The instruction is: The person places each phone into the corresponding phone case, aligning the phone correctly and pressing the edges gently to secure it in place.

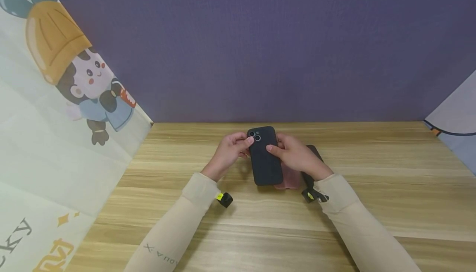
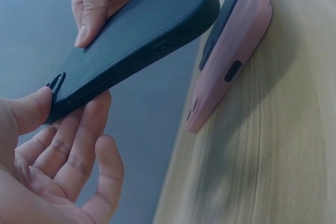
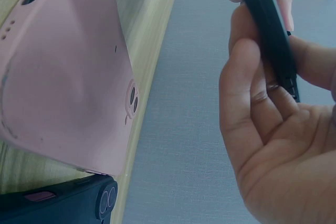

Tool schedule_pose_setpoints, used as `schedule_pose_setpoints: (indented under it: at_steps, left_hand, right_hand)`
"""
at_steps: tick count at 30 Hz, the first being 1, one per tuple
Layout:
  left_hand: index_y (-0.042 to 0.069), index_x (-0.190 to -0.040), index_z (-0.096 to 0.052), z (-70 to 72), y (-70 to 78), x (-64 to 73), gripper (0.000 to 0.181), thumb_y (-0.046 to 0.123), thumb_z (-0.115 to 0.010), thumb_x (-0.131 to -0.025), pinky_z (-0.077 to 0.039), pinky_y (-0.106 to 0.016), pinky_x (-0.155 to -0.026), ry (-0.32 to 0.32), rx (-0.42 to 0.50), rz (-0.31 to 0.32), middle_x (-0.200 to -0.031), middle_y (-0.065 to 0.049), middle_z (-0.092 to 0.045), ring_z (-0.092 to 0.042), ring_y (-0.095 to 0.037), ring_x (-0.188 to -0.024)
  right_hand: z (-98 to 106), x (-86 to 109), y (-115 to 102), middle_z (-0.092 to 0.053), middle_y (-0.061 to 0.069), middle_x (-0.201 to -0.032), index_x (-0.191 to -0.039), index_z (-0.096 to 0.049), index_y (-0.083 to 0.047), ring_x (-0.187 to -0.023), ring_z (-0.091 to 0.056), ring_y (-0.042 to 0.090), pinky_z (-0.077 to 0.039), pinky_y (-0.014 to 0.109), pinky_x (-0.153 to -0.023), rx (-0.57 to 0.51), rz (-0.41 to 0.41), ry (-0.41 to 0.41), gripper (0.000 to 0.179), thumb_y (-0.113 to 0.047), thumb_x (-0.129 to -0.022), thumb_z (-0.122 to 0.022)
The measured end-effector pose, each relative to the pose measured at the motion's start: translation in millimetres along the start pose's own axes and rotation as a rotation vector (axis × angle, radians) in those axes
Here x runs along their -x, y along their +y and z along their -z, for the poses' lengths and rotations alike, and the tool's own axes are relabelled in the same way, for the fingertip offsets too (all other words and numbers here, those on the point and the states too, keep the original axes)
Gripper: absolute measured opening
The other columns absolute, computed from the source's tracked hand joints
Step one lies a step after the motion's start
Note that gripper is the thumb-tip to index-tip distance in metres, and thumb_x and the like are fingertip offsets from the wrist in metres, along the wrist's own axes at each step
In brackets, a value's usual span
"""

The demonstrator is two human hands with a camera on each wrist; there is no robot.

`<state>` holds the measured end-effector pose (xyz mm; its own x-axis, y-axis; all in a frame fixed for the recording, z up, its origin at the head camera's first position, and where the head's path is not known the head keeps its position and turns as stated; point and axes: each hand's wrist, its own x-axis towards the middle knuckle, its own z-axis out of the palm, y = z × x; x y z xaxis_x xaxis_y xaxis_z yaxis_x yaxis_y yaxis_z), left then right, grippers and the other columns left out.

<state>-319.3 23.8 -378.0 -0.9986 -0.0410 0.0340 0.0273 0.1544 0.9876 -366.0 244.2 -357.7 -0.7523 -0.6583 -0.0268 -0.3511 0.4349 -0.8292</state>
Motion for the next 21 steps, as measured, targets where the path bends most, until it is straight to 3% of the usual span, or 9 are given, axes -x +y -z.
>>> schedule_pose_setpoints:
  at_steps: [7,21]
  left_hand:
    - [0.005,-0.094,-0.067,0.1,-0.2,0.7,0.02,0.025,-0.067,-0.1,-0.057,-0.056,-0.082,-0.008,0.025,0.0,-0.078,0.003,-0.072,-0.067,-0.015,-0.069]
    - [0.007,-0.087,-0.062,-0.5,-0.4,0.4,0.019,0.02,-0.066,-0.101,-0.057,-0.043,-0.072,-0.022,0.075,0.0,-0.075,0.007,-0.069,-0.065,-0.014,-0.067]
  right_hand:
    - [-0.4,0.2,-0.9,-0.075,0.018,-0.117,-0.138,-0.053,0.002,-0.101,-0.075,0.022,-0.062,0.039,-0.084,0.006,0.003,0.001,0.039,-0.024,-0.108,-0.053]
    - [-1.4,1.7,-2.0,-0.075,0.019,-0.115,-0.136,-0.054,0.004,-0.1,-0.075,0.021,-0.062,0.035,-0.082,-0.003,0.028,0.002,0.038,-0.022,-0.108,-0.053]
